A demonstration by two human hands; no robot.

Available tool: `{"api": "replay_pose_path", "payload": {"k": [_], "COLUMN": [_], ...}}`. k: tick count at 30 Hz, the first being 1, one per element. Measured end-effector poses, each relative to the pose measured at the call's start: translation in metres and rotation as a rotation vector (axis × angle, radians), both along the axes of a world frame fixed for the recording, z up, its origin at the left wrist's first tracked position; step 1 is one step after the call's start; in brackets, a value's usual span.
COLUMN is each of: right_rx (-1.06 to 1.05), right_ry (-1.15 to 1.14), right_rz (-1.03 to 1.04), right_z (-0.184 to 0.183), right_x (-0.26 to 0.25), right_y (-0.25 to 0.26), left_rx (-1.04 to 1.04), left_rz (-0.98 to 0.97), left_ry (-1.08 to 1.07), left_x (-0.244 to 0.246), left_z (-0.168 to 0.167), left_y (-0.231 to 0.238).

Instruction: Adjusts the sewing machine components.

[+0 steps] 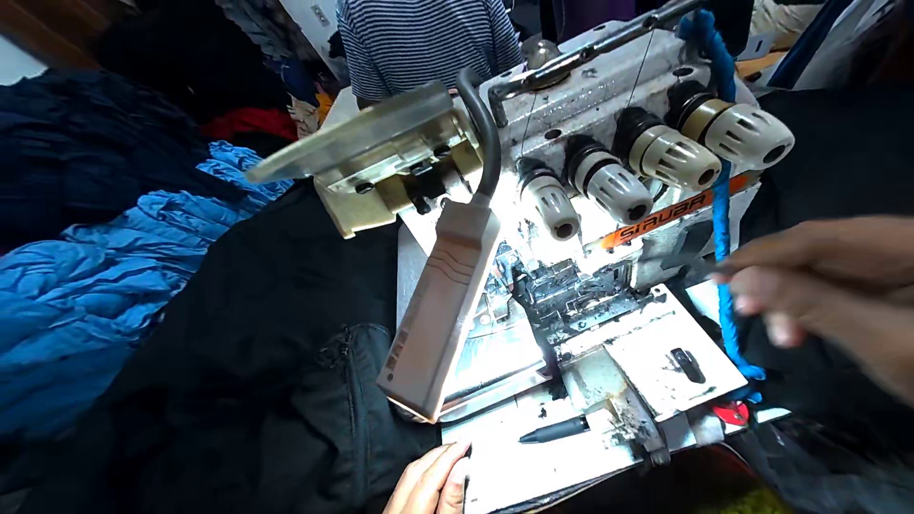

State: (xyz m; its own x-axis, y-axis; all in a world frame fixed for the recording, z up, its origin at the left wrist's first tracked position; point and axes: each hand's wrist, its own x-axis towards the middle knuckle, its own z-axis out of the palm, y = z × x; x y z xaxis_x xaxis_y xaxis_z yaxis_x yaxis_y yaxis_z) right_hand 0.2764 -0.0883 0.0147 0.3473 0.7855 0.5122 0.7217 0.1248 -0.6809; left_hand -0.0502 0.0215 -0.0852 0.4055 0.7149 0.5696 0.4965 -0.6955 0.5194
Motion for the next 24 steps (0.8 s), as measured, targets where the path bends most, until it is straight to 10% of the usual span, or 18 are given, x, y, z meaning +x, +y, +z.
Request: {"api": "replay_pose_path", "payload": {"k": [24], "right_rx": [-0.186], "right_ry": [-0.288], "right_rz": [-0.017], "right_z": [-0.049], "right_x": [-0.051], "right_y": [0.055], "left_rx": [0.322], "left_rz": [0.159], "left_ry": [0.114], "left_x": [0.015], "left_z": [-0.020], "left_y": [0.004]}}
